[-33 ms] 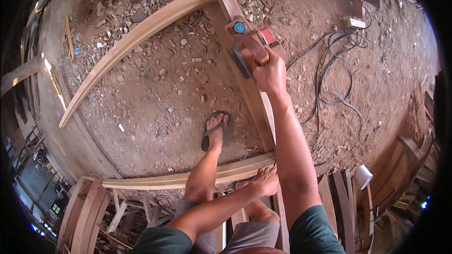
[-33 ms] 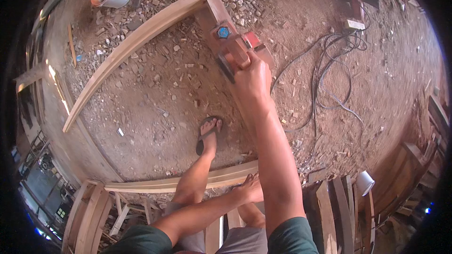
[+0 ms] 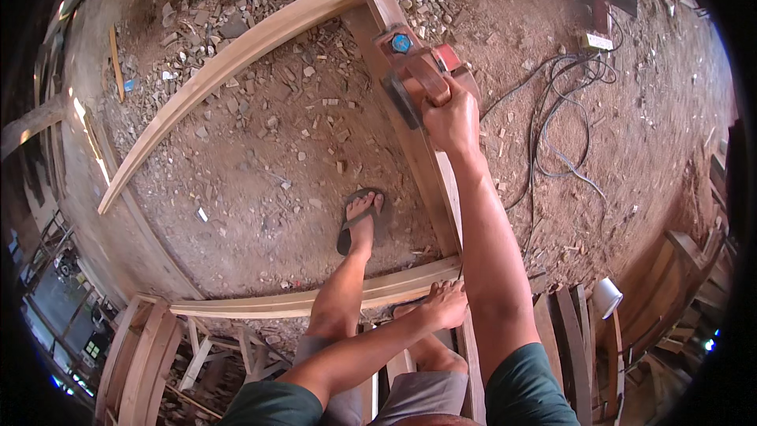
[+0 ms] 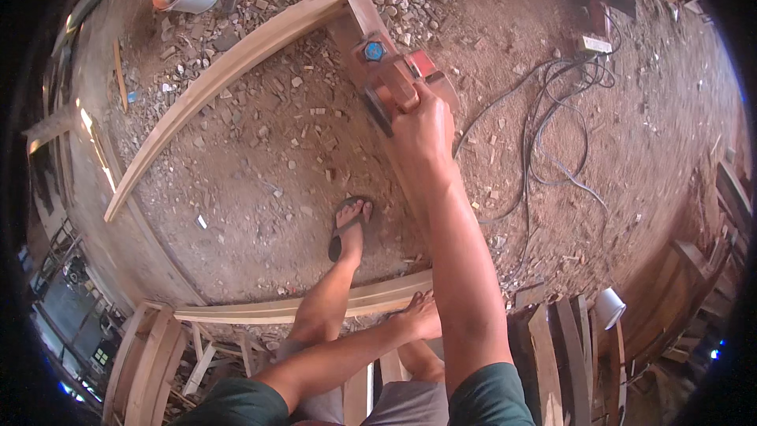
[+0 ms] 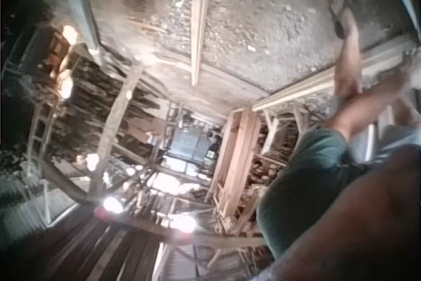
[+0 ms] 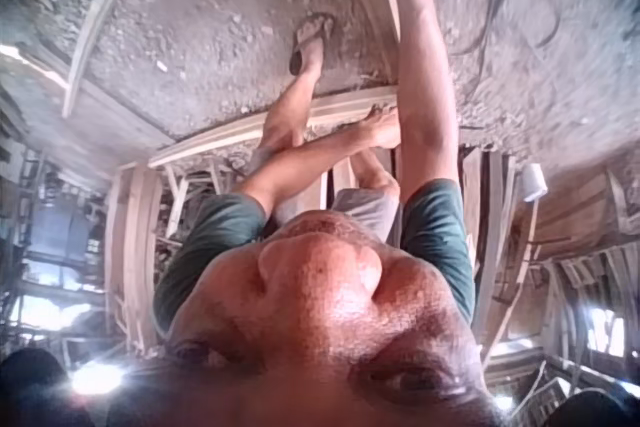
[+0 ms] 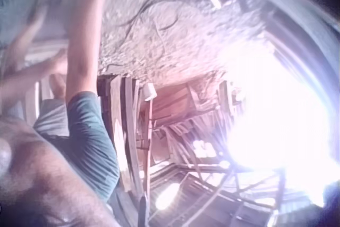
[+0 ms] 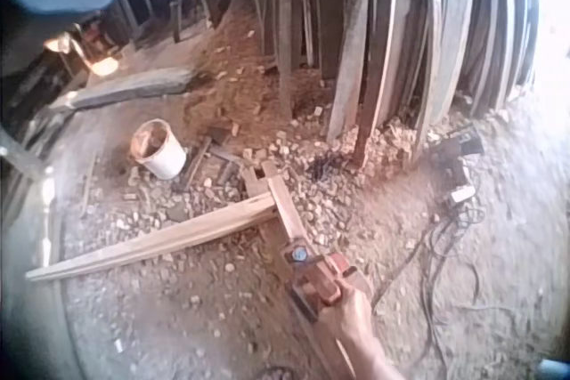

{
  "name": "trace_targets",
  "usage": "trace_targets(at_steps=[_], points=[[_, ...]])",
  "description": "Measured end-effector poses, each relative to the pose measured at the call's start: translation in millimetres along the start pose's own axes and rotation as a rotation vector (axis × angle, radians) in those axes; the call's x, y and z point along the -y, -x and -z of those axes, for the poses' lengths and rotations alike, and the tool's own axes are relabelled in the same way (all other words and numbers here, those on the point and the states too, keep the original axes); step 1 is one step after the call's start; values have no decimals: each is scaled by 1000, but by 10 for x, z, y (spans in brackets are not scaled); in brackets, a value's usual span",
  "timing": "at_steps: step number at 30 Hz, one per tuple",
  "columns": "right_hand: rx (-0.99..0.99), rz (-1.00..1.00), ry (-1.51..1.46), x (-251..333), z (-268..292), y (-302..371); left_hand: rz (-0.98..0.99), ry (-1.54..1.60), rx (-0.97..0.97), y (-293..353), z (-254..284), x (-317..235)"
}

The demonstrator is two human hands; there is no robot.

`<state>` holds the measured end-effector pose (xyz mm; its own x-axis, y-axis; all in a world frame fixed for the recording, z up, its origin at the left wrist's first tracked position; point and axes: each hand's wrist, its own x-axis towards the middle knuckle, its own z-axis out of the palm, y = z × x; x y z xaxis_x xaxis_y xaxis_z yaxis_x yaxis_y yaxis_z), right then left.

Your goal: The person assembles a wooden frame by positioning planks, hammering nails, and using a power sander and circular saw to shape and cut the wood. They also use a chisel and hammer to refine joints and a metal square to check alignment.

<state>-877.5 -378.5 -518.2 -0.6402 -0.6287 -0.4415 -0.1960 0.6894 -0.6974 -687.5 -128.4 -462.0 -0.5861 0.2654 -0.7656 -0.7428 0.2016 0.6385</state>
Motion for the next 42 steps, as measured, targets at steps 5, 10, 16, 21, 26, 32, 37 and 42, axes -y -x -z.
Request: trace_targets(at_steps=[5, 10, 16, 21, 26, 32, 37, 42], points=[[-5, 52, 38, 212, -160, -449, -8, -8, 10, -40, 268, 49], [8, 84, 59, 558, -276, -859, -29, 37, 20, -2, 607, 31], [-53, 174, 86, 897, -432, -1276, -11, 51, 21, 5, 830, 83], [-60, 210, 107, 1119, -596, -1672, 9, 135, -40, -47, 882, 219], [-184, 329, 117, 1419, -790, -2068, 0, 194, -96, -110, 926, 295], [-163, 338, 181, 1441, -664, -2321, 99, -22, -127, -9, 978, 330], [8, 249, -194, 880, -415, -1386, 170, 23, -196, -76, 811, 489], [-33, 21, 71, 137, -106, -526, 134, 55, -95, -105, 735, 421]])
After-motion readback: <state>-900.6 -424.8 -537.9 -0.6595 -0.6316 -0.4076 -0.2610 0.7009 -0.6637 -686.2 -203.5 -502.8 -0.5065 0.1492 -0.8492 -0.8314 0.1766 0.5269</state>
